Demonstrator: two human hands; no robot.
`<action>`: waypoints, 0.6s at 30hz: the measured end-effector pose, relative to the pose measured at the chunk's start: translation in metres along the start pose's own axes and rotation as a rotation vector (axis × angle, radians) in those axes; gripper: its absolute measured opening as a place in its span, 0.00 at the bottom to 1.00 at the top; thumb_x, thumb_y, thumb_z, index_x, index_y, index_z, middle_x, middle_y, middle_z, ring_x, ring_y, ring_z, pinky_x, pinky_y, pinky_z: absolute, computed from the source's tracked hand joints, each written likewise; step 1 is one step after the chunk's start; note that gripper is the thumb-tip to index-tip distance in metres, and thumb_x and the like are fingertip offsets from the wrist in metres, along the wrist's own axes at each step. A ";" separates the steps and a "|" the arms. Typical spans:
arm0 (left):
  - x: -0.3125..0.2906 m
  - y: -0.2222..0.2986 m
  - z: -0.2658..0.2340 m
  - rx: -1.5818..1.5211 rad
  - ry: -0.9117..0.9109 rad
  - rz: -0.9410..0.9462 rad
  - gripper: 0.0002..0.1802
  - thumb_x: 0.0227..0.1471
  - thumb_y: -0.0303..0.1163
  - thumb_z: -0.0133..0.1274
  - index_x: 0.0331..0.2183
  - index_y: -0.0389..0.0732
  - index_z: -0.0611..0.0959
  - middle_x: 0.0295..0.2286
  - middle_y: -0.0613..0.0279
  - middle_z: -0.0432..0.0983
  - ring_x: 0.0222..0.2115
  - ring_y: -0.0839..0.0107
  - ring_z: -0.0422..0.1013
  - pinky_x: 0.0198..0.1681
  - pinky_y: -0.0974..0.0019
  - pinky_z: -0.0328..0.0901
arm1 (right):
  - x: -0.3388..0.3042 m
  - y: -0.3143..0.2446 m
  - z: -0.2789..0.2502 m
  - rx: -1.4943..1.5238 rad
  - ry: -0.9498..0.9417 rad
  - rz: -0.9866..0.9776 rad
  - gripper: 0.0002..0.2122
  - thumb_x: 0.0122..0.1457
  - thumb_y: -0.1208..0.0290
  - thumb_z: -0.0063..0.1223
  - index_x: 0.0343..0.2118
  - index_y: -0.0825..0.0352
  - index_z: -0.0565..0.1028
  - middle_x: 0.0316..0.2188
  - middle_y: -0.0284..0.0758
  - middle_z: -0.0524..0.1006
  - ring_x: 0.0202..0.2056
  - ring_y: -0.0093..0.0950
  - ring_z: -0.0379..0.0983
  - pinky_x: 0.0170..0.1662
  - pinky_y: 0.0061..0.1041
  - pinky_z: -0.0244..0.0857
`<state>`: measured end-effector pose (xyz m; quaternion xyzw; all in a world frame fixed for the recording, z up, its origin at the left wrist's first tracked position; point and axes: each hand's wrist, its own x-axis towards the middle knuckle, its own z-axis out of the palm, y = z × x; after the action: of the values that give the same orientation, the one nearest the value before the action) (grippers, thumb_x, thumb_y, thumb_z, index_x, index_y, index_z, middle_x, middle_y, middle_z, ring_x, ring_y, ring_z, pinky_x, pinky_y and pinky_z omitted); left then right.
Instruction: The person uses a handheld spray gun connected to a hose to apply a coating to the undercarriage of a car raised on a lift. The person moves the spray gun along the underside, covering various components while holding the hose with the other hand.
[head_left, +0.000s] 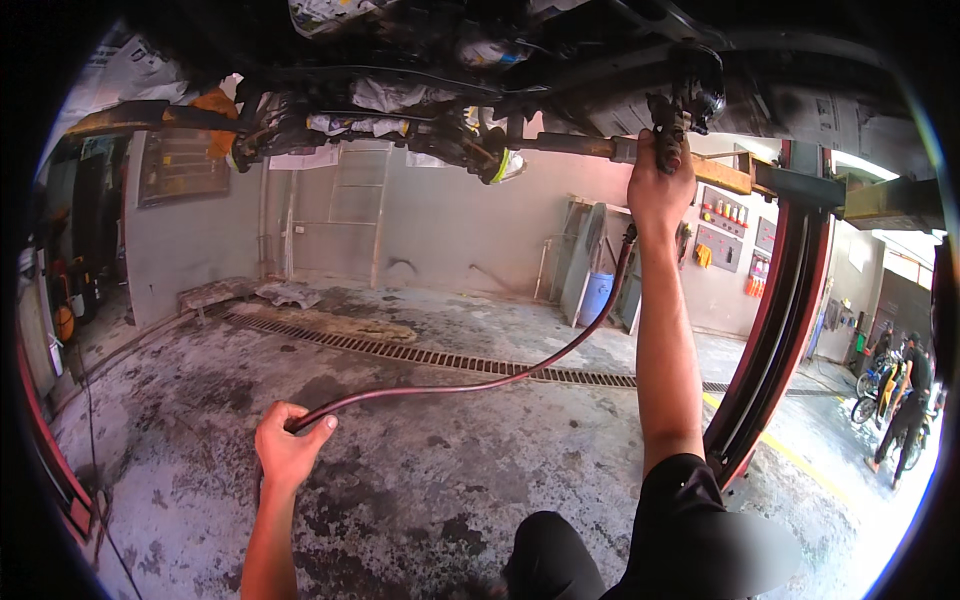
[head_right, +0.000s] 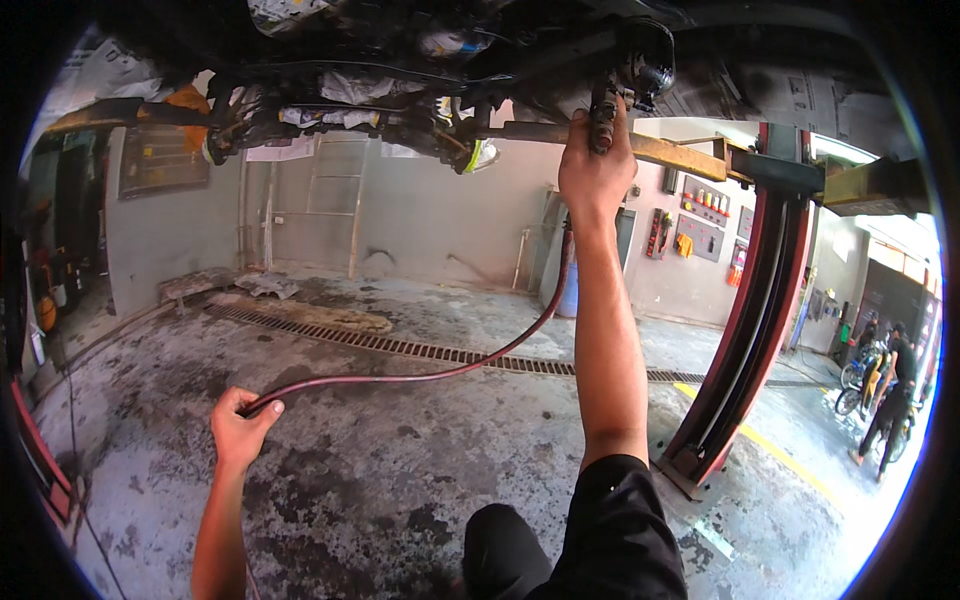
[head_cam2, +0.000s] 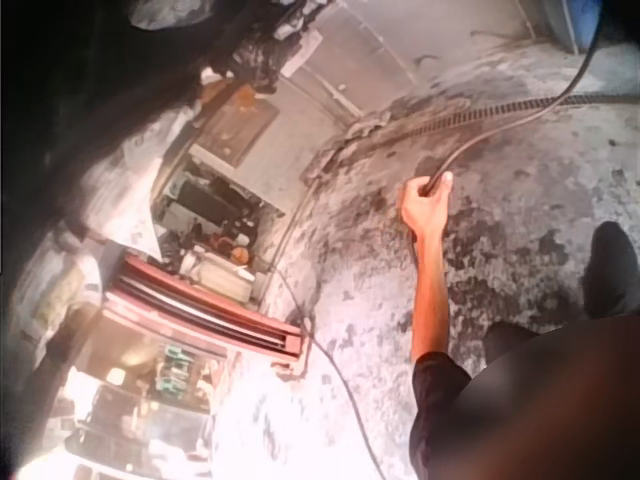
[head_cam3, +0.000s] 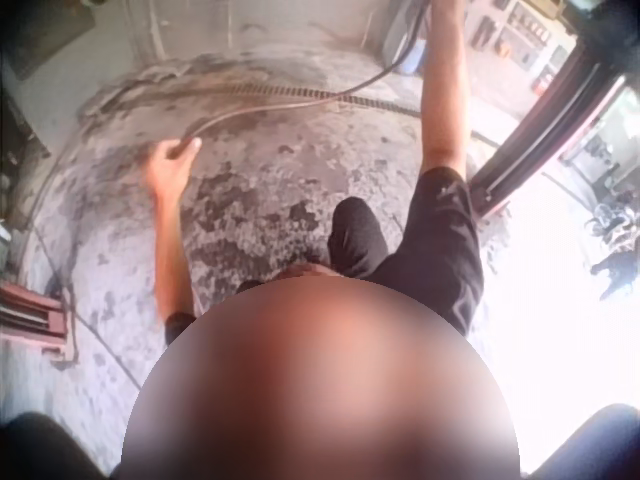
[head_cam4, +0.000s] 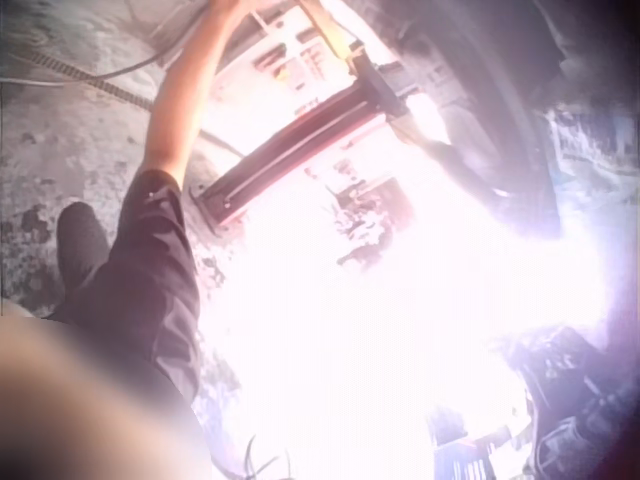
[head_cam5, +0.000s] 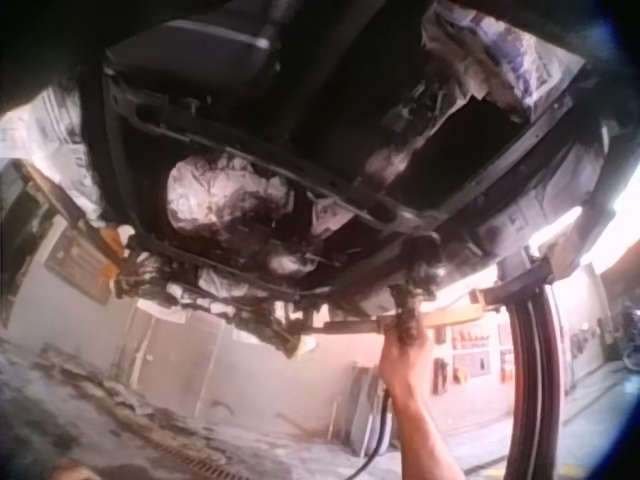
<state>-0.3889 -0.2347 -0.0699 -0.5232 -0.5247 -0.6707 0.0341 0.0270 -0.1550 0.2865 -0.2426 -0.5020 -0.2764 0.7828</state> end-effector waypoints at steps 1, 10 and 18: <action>0.005 -0.005 0.008 -0.015 -0.031 -0.051 0.21 0.44 0.37 0.76 0.25 0.36 0.80 0.23 0.64 0.76 0.25 0.75 0.70 0.30 0.67 0.66 | 0.000 0.003 0.001 0.001 0.002 -0.017 0.27 0.63 0.62 0.60 0.62 0.71 0.71 0.32 0.47 0.82 0.33 0.31 0.80 0.41 0.28 0.72; 0.093 -0.055 0.116 -0.196 -0.088 -0.189 0.22 0.49 0.39 0.74 0.24 0.35 0.78 0.21 0.69 0.74 0.23 0.80 0.66 0.27 0.71 0.63 | -0.009 0.045 0.027 0.089 0.021 -0.071 0.18 0.65 0.59 0.60 0.45 0.72 0.78 0.30 0.35 0.80 0.32 0.24 0.72 0.39 0.26 0.67; 0.107 -0.069 0.127 -0.273 0.010 -0.095 0.22 0.49 0.37 0.74 0.25 0.37 0.76 0.23 0.68 0.71 0.25 0.79 0.65 0.29 0.69 0.62 | 0.001 0.040 0.050 0.043 -0.030 -0.060 0.19 0.67 0.64 0.58 0.56 0.70 0.74 0.26 0.34 0.77 0.27 0.20 0.68 0.31 0.22 0.64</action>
<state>-0.3938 -0.0566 -0.0500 -0.4942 -0.4525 -0.7393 -0.0666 0.0220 -0.0932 0.3021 -0.2148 -0.5264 -0.2853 0.7716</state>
